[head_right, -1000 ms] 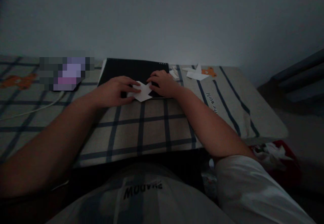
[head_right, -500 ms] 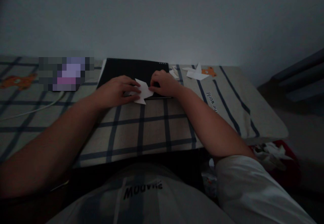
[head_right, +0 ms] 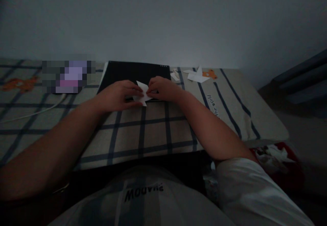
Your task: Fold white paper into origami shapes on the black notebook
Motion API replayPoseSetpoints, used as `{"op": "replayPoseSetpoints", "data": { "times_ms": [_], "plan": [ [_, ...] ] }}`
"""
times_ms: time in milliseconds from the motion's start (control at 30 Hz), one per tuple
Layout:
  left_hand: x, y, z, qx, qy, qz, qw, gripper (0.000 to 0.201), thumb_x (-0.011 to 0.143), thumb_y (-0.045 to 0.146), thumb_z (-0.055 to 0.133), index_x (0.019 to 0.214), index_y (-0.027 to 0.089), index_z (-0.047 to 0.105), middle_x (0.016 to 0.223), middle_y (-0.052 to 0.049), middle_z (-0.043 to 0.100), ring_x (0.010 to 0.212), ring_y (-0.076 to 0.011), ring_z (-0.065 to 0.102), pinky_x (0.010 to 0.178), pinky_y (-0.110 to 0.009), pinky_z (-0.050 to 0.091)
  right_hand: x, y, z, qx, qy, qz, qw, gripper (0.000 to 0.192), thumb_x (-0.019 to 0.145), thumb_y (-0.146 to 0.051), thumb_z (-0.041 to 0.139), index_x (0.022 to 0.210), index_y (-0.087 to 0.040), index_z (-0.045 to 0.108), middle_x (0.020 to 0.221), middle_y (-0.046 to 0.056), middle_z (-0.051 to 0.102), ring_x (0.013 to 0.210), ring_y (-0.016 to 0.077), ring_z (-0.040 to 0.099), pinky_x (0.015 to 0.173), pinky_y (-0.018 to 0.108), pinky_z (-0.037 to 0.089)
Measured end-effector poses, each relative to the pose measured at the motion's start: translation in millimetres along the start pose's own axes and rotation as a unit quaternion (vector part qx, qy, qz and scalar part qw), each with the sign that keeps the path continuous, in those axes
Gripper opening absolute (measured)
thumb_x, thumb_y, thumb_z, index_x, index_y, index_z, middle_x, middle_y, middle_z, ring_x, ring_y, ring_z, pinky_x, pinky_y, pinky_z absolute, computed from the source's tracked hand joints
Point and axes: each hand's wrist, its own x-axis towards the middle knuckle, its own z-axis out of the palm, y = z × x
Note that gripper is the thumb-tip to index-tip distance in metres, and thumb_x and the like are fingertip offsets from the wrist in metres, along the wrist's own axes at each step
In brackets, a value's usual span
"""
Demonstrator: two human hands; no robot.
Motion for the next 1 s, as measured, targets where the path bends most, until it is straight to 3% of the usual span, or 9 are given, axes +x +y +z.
{"op": "replayPoseSetpoints", "data": {
  "times_ms": [133,300,400,533,600,733,867,1000],
  "plan": [
    [1.6,11.9,2.7,0.016,-0.01,0.015,1.0,0.058,0.099,0.056,0.084,0.141,0.017,0.086,0.14,-0.017,0.085,0.132,-0.0369,0.079,0.114,-0.05,0.063,1.0,1.3,1.2,0.002,0.008,0.008,1.0,0.022,0.105,-0.031,0.071,0.104,-0.019,0.09,0.113,0.012,0.08,0.108,0.0261,0.067,0.1,0.042,0.049],
    [-2.4,7.9,9.3,0.092,-0.002,-0.002,0.996,0.045,0.106,0.043,0.066,0.135,0.017,0.089,0.137,-0.016,0.088,0.126,-0.0353,0.083,0.106,-0.048,0.067,2.9,3.6,5.2,-0.011,0.015,0.017,1.0,0.025,0.107,-0.032,0.068,0.102,-0.017,0.087,0.112,0.014,0.08,0.107,0.0265,0.066,0.1,0.043,0.049],
    [-5.7,0.0,13.5,0.128,0.02,-0.015,0.991,0.044,0.109,0.038,0.056,0.128,0.02,0.091,0.125,-0.014,0.091,0.118,-0.0317,0.087,0.1,-0.044,0.069,2.9,5.1,6.7,-0.024,0.033,0.003,0.999,0.034,0.111,-0.038,0.062,0.104,-0.017,0.087,0.112,0.015,0.081,0.107,0.0272,0.067,0.099,0.043,0.049],
    [-6.1,-4.0,13.4,0.143,0.062,-0.043,0.987,0.046,0.11,0.039,0.053,0.129,0.02,0.091,0.123,-0.016,0.091,0.116,-0.032,0.087,0.095,-0.044,0.07,5.8,6.6,7.9,-0.066,0.055,-0.03,0.996,0.042,0.107,-0.052,0.074,0.123,-0.016,0.089,0.121,0.017,0.083,0.113,0.0309,0.069,0.1,0.044,0.051],
    [-3.6,-1.7,9.5,0.156,0.081,-0.053,0.983,0.05,0.113,0.039,0.049,0.137,0.019,0.088,0.126,-0.019,0.09,0.118,-0.0343,0.086,0.097,-0.049,0.07,9.7,4.4,5.9,-0.101,0.055,-0.032,0.993,0.041,0.108,-0.045,0.073,0.133,-0.017,0.087,0.125,0.017,0.082,0.116,0.0307,0.069,0.101,0.043,0.051],
    [8.8,11.1,-1.5,0.167,0.109,-0.054,0.978,0.049,0.116,0.036,0.046,0.141,0.021,0.085,0.135,-0.02,0.088,0.124,-0.0357,0.083,0.104,-0.056,0.068,13.7,-6.9,-10.4,-0.194,0.089,-0.004,0.977,0.038,0.114,-0.022,0.054,0.131,-0.021,0.087,0.127,0.015,0.083,0.116,0.0294,0.067,0.099,0.044,0.049],
    [29.5,32.0,-5.4,0.164,0.139,-0.077,0.974,0.051,0.112,0.027,0.051,0.156,0.02,0.076,0.167,-0.019,0.071,0.152,-0.0381,0.069,0.125,-0.062,0.057,-3.6,-13.9,-39.0,-0.243,0.115,0.025,0.963,0.041,0.116,-0.023,0.052,0.139,-0.023,0.085,0.133,0.016,0.082,0.121,0.0319,0.066,0.099,0.046,0.048],
    [53.6,51.5,5.3,0.117,0.127,-0.119,0.978,0.065,0.109,0.031,0.061,0.173,0.018,0.059,0.184,-0.02,0.052,0.167,-0.0401,0.054,0.137,-0.062,0.047,-41.7,-0.4,-60.5,-0.251,0.172,0.161,0.939,0.045,0.115,-0.025,0.051,0.149,-0.023,0.08,0.144,0.017,0.077,0.128,0.036,0.064,0.102,0.049,0.051]
  ]
}}
